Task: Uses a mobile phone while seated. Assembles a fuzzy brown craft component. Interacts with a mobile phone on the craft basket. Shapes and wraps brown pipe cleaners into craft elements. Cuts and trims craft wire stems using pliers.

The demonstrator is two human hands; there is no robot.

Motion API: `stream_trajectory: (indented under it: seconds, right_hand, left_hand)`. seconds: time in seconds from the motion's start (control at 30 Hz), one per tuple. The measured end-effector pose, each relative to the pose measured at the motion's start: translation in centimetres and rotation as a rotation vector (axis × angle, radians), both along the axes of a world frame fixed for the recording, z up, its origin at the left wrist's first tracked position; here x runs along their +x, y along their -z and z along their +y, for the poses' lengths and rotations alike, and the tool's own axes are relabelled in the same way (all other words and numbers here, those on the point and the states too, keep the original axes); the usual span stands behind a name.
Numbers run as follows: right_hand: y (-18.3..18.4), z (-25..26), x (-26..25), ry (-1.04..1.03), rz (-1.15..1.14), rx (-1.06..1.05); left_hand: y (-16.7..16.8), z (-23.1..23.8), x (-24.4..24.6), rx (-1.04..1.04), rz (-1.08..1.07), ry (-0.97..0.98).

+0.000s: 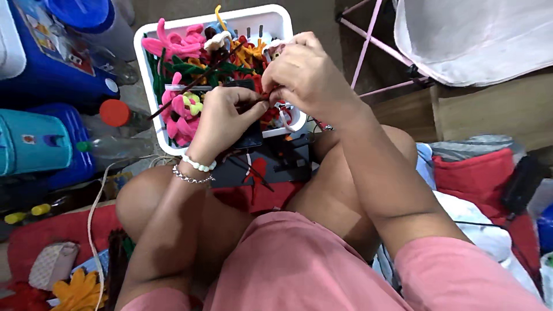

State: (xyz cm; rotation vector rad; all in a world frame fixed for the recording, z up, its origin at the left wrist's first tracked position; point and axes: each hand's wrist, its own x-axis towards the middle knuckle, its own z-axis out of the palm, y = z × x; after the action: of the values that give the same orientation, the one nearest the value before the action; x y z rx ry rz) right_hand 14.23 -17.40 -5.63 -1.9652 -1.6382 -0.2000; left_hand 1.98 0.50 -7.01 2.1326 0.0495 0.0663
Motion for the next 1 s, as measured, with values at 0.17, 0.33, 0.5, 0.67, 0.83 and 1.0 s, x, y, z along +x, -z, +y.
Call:
stream_trajectory:
  seconds: [0.17,0.33,0.5,0.67,0.83,1.0]
  right_hand:
    - [0.3,-0.1,0.4,-0.026,-0.049,0.01]
    - [0.5,-0.3,0.7,0.001,-0.053,0.05]
    - [0.6,-0.5,0.8,-0.012,-0.017,0.064]
    - [0.4,-0.7,0.7,-0.016,0.003,0.105]
    - [0.5,-0.9,0.9,-0.042,0.002,0.109]
    - [0.3,-0.9,0.9,-0.057,-0.012,0.102]
  left_hand:
    - [0.0,0.2,-0.3,-0.041,0.021,0.061]
    - [-1.2,-0.3,-1.1,-0.062,0.043,0.011]
    - [-1.4,0.0,-1.5,-0.079,0.044,0.028]
    - [-1.6,0.0,-1.5,-0.113,0.075,0.006]
    - [-1.5,0.2,-1.3,-0.074,0.064,-0.012]
    - [-1.3,0.4,-0.9,-0.088,0.042,-0.011]
